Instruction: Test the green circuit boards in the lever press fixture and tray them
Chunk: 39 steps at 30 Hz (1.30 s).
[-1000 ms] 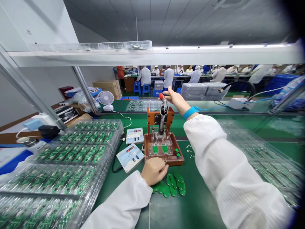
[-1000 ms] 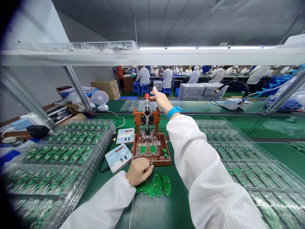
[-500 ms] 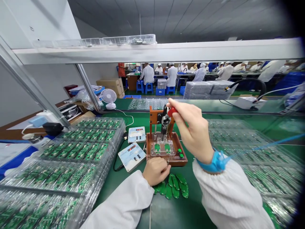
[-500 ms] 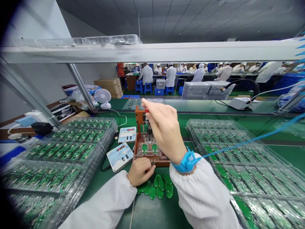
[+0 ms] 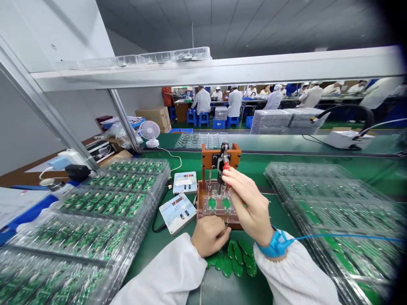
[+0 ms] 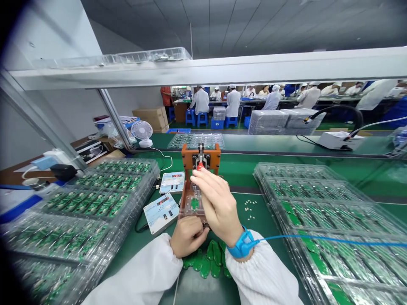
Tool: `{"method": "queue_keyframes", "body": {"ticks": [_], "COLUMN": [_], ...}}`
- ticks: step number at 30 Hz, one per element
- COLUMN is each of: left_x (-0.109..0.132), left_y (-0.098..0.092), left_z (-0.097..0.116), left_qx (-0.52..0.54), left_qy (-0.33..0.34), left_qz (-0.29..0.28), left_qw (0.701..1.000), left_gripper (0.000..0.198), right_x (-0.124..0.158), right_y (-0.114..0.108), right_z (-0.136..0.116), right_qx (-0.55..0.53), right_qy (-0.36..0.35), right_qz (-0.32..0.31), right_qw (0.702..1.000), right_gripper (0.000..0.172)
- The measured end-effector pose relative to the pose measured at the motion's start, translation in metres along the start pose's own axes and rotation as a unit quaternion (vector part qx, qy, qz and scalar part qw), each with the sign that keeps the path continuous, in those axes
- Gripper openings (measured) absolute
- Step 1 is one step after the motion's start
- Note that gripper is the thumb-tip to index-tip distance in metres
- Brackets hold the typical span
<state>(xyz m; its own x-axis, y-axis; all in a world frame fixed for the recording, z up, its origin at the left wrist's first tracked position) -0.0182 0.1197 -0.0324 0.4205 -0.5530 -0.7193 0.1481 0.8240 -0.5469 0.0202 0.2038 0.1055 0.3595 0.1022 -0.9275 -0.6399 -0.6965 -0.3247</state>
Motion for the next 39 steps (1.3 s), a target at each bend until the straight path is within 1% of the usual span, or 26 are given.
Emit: {"method": "queue_keyframes", "body": {"ticks": [4,9,12,15,17,19,21,23,25,26,27,29,30,32,34,35,37,39], "left_x": [0.001,0.001,-0.001,-0.001,-0.002,-0.005,-0.01,-0.017,-0.023,-0.025,-0.025,-0.025,-0.023,-0.016,-0.008,-0.006,-0.006,-0.008], "left_y": [0.001,0.004,0.004,0.006,0.006,-0.001,-0.015,-0.038,-0.06,-0.069,-0.072,-0.078,-0.077,-0.07,-0.06,-0.057,-0.054,-0.053], "left_z": [-0.001,-0.007,-0.018,-0.029,-0.029,-0.029,-0.041,-0.066,-0.1,-0.117,-0.135,-0.166,-0.177,-0.193,-0.199,-0.2,-0.201,-0.201], "left_qx": [0.0,0.016,0.068,0.132,0.168,0.194,0.196,0.153,0.038,-0.045,-0.125,-0.195,-0.214,-0.246,-0.279,-0.291,-0.303,-0.309], "left_qy": [-0.005,-0.028,-0.089,-0.174,-0.204,-0.221,-0.252,-0.299,-0.338,-0.349,-0.354,-0.372,-0.378,-0.38,-0.366,-0.359,-0.353,-0.345], "left_qz": [-0.001,-0.014,-0.042,-0.091,-0.123,-0.145,-0.149,-0.139,-0.154,-0.183,-0.232,-0.289,-0.322,-0.396,-0.467,-0.489,-0.5,-0.494], "left_qw": [1.0,0.999,0.993,0.972,0.956,0.945,0.936,0.932,0.928,0.918,0.897,0.86,0.841,0.799,0.755,0.74,0.73,0.736], "left_gripper": [0.036,0.037,0.037,0.026,0.022,0.023,0.026,0.031,0.039,0.045,0.054,0.08,0.094,0.118,0.129,0.13,0.131,0.129], "right_x": [0.001,0.004,0.005,0.005,0.005,0.004,0.004,0.004,0.003,0.002,0.002,0.0,0.0,-0.001,-0.001,-0.001,-0.001,-0.001], "right_y": [0.001,0.001,0.003,0.005,0.005,0.005,0.005,0.006,0.005,0.004,0.004,0.003,0.003,0.002,0.002,0.002,0.001,0.0], "right_z": [0.004,0.014,0.019,0.022,0.022,0.022,0.021,0.021,0.02,0.02,0.02,0.02,0.02,0.02,0.021,0.021,0.022,0.021], "right_qx": [-0.043,-0.098,-0.123,-0.144,-0.156,-0.165,-0.173,-0.177,-0.18,-0.182,-0.185,-0.192,-0.195,-0.197,-0.197,-0.197,-0.196,-0.196], "right_qy": [0.007,0.028,0.038,0.043,0.041,0.039,0.037,0.034,0.032,0.031,0.03,0.027,0.025,0.023,0.024,0.025,0.028,0.029], "right_qz": [0.009,0.031,0.029,0.023,0.024,0.028,0.03,0.03,0.031,0.034,0.037,0.039,0.039,0.037,0.038,0.038,0.039,0.042], "right_qw": [0.999,0.994,0.991,0.988,0.987,0.985,0.984,0.983,0.983,0.982,0.982,0.98,0.98,0.979,0.979,0.979,0.979,0.979], "right_gripper": [0.064,0.062,0.06,0.06,0.06,0.06,0.061,0.062,0.063,0.064,0.066,0.069,0.07,0.072,0.072,0.072,0.07,0.068]}}
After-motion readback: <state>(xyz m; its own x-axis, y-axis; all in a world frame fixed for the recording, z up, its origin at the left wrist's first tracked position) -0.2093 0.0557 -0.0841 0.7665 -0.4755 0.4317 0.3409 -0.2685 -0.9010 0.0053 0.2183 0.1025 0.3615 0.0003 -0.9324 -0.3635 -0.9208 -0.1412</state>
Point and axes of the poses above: each hand's wrist, its own x-axis away from the middle knuckle, its own y-axis out of the palm, z = x × y, the point moved 10 cm from there along -x, towards the middle knuckle, and after that the axes turned 7 degrees about -y, right-handed, at the moved point
